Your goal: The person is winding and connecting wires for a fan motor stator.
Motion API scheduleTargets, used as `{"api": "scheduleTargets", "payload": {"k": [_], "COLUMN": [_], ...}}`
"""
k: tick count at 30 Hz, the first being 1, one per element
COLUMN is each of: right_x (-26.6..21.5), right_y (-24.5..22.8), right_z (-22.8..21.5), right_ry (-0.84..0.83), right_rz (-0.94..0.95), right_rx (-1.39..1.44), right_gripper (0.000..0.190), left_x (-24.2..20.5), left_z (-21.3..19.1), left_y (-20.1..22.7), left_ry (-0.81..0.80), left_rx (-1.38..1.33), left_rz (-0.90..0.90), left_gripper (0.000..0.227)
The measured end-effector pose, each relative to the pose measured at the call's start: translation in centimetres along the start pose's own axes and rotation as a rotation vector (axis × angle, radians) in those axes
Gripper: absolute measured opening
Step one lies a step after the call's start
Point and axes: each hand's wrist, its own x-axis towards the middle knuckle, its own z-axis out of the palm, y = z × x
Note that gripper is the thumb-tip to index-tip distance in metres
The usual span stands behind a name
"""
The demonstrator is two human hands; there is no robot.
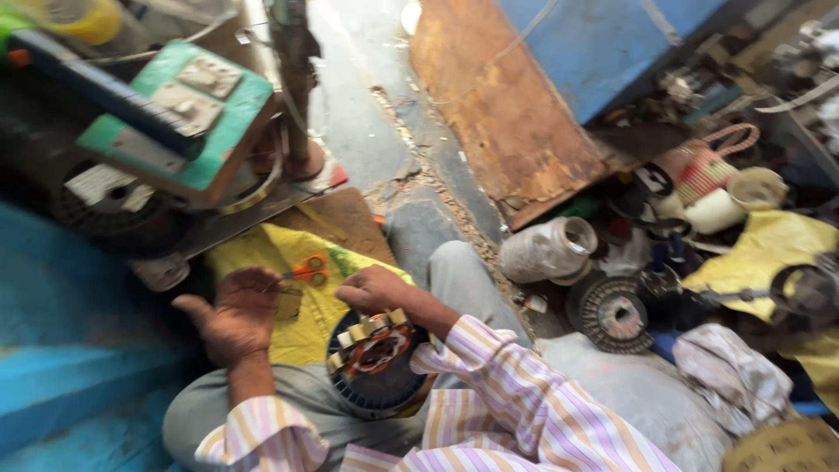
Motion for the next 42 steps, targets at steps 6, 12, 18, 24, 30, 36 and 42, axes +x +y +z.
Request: {"api": "scheduleTargets", "payload": {"k": [6,12,18,24,30,36,42], "right_x": [-0.4,-0.7,-0.6,-0.5,-0.6,-0.4,-0.8], "right_y": [-1.5,-1.9,-2.2,-1.8,-1.7,-1.8,-1.4], "right_z": [-1.0,-1.1,-1.4,-1.2,-1.2,-1.3,-1.3], "right_ry": [-0.038,-0.035,-0.040,-0.043,-0.036,-0.034,0.004], "right_rz": [0.056,0.071,0.080,0.083,0.072,0.060,0.010], "right_rx": [0.052,0.087,0.072,0.073,0.064,0.085,0.088], "right_gripper": [0.050,0.050,0.050,0.050,0.051,0.050,0.048], "left_x": [0.3,0.1,0.3,0.2,0.2,0.5,0.1], "left_z": [0.6,1.9,2.0,2.3,2.8,2.8,3.0], "left_y": [-0.2,-0.2,-0.1,-0.1,0.0,0.0,-0.3], "left_ry": [-0.024,-0.023,-0.026,-0.022,-0.035,-0.050,-0.058], "left_rx": [-0.021,0.006,0.034,0.037,0.057,0.073,0.098], "left_rz": [-0.005,-0.006,-0.003,-0.006,-0.003,-0.002,0.011], "left_gripper": [0.109,0.109,0.109,0.109,0.109,0.109,0.099]}}
